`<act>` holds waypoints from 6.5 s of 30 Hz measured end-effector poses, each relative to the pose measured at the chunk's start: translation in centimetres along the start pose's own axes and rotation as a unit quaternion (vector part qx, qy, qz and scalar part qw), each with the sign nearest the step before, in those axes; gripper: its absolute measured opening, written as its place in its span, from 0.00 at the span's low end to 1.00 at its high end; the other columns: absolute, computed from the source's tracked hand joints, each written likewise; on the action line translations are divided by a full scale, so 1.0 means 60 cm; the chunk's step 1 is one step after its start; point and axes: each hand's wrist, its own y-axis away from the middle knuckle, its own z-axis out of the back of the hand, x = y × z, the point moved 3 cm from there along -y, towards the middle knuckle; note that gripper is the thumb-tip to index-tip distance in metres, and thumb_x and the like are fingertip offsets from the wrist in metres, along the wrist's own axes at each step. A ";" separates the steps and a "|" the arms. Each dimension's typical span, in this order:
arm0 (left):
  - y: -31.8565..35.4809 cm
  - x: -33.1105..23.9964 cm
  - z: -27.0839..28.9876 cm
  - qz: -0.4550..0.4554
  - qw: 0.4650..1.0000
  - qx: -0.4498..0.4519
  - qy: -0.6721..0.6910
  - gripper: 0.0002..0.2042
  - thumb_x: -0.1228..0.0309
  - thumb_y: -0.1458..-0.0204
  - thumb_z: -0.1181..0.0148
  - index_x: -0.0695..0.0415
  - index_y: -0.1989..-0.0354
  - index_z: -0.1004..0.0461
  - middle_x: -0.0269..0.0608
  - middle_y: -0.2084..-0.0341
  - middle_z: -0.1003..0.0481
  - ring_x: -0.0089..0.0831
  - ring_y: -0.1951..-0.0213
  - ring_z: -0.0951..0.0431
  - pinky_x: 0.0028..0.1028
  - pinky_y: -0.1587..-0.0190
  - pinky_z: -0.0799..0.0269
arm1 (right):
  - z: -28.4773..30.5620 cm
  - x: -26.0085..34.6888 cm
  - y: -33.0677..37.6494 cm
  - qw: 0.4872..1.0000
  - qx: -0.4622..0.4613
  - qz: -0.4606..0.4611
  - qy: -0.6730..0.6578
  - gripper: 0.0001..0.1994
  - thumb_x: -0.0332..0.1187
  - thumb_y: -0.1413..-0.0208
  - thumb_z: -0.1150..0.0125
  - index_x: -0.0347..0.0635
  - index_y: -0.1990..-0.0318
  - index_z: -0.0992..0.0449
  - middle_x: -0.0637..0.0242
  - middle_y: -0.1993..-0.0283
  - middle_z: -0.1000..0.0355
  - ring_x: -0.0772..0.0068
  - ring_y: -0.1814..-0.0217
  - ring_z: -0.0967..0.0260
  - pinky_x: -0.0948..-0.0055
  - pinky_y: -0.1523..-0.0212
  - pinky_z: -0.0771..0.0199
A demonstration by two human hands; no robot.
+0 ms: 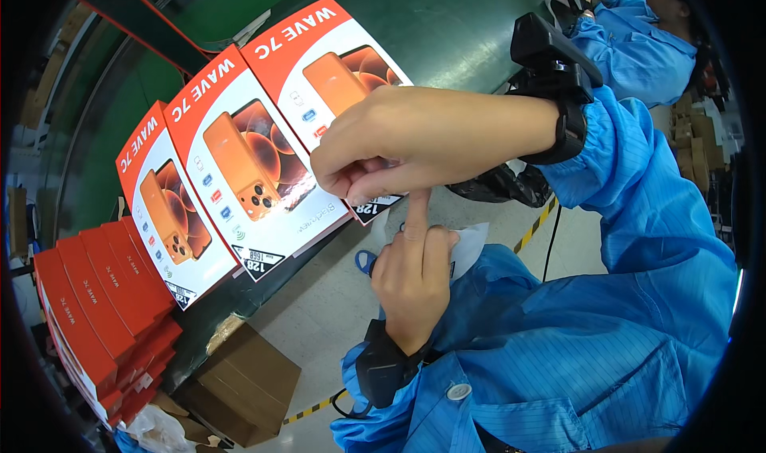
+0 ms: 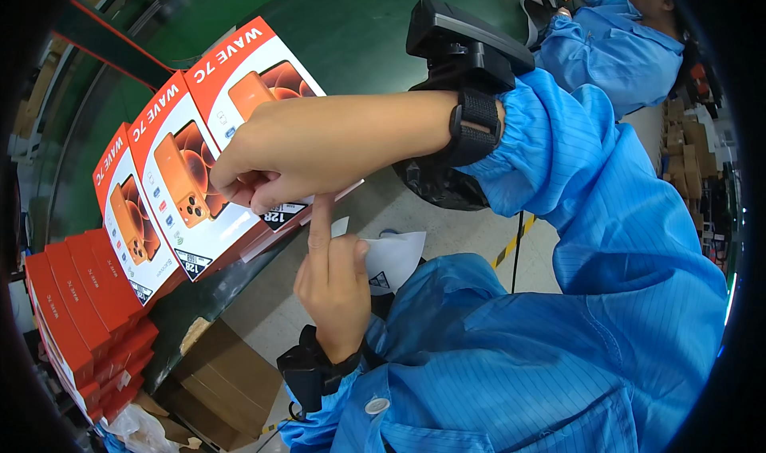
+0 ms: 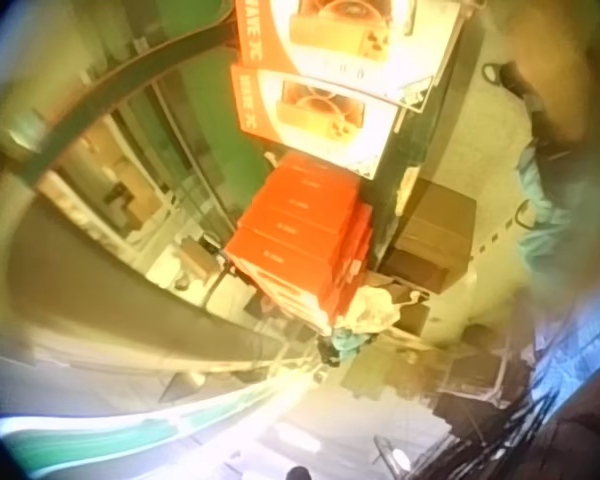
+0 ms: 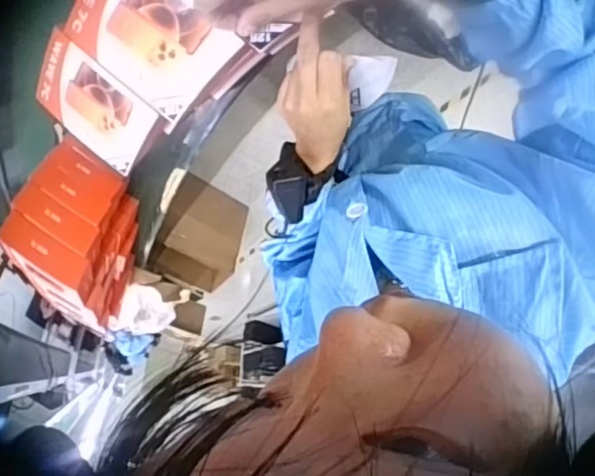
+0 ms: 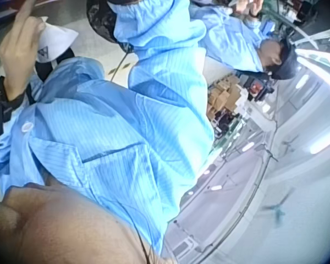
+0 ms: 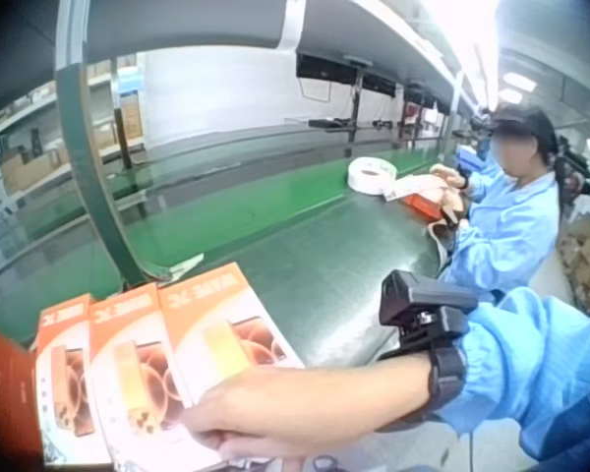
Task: Applying small stickers/labels to mobile phone boxes on an assembly line.
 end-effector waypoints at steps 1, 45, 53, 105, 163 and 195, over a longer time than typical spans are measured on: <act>-0.001 0.002 -0.003 -0.001 1.000 0.001 0.001 0.08 0.72 0.63 0.43 0.58 0.84 0.37 0.49 0.59 0.31 0.22 0.82 0.34 0.18 0.80 0.39 | 0.001 -0.003 0.000 1.000 -0.001 -0.004 -0.003 0.05 0.30 0.55 0.49 0.38 0.73 0.34 0.64 0.75 0.36 0.69 0.74 0.39 0.74 0.73 0.39; -0.118 -0.050 -0.064 0.245 0.891 0.195 0.328 0.10 0.72 0.48 0.61 0.65 0.71 0.35 0.71 0.57 0.44 0.59 0.51 0.47 0.34 0.49 0.51 | 0.070 -0.177 0.529 0.730 -0.489 -0.183 -0.442 0.27 0.35 0.52 0.49 0.30 0.47 0.48 0.56 0.54 0.37 0.72 0.56 0.34 0.76 0.57 0.32; -0.124 -0.007 -0.255 0.251 0.932 0.104 0.241 0.14 0.68 0.46 0.65 0.67 0.70 0.36 0.76 0.52 0.51 0.64 0.46 0.57 0.39 0.44 0.59 | 0.103 -0.351 0.547 0.737 -0.472 -0.220 -0.431 0.23 0.34 0.49 0.50 0.35 0.47 0.44 0.68 0.60 0.35 0.83 0.63 0.35 0.82 0.61 0.32; 0.126 0.110 0.192 0.415 0.875 -0.080 0.236 0.11 0.70 0.50 0.52 0.61 0.79 0.43 0.31 0.80 0.44 0.16 0.76 0.45 0.15 0.75 0.49 | -0.186 0.097 -0.018 0.962 -0.220 0.077 0.140 0.05 0.30 0.56 0.47 0.45 0.70 0.28 0.67 0.65 0.34 0.72 0.63 0.37 0.70 0.61 0.39; 0.116 0.201 0.171 0.224 0.974 0.019 0.042 0.04 0.72 0.59 0.45 0.59 0.78 0.32 0.42 0.52 0.36 0.41 0.58 0.41 0.32 0.58 0.46 | -0.180 0.041 -0.270 0.950 -0.108 0.072 0.285 0.13 0.34 0.59 0.43 0.42 0.65 0.36 0.65 0.69 0.39 0.64 0.70 0.37 0.70 0.72 0.35; 0.136 0.135 0.183 0.425 0.844 -0.129 0.300 0.12 0.67 0.46 0.61 0.62 0.78 0.40 0.33 0.80 0.39 0.17 0.77 0.42 0.18 0.74 0.46 | -0.225 0.091 -0.079 0.949 -0.252 0.112 0.150 0.07 0.30 0.60 0.43 0.45 0.69 0.30 0.69 0.67 0.36 0.68 0.65 0.38 0.74 0.66 0.40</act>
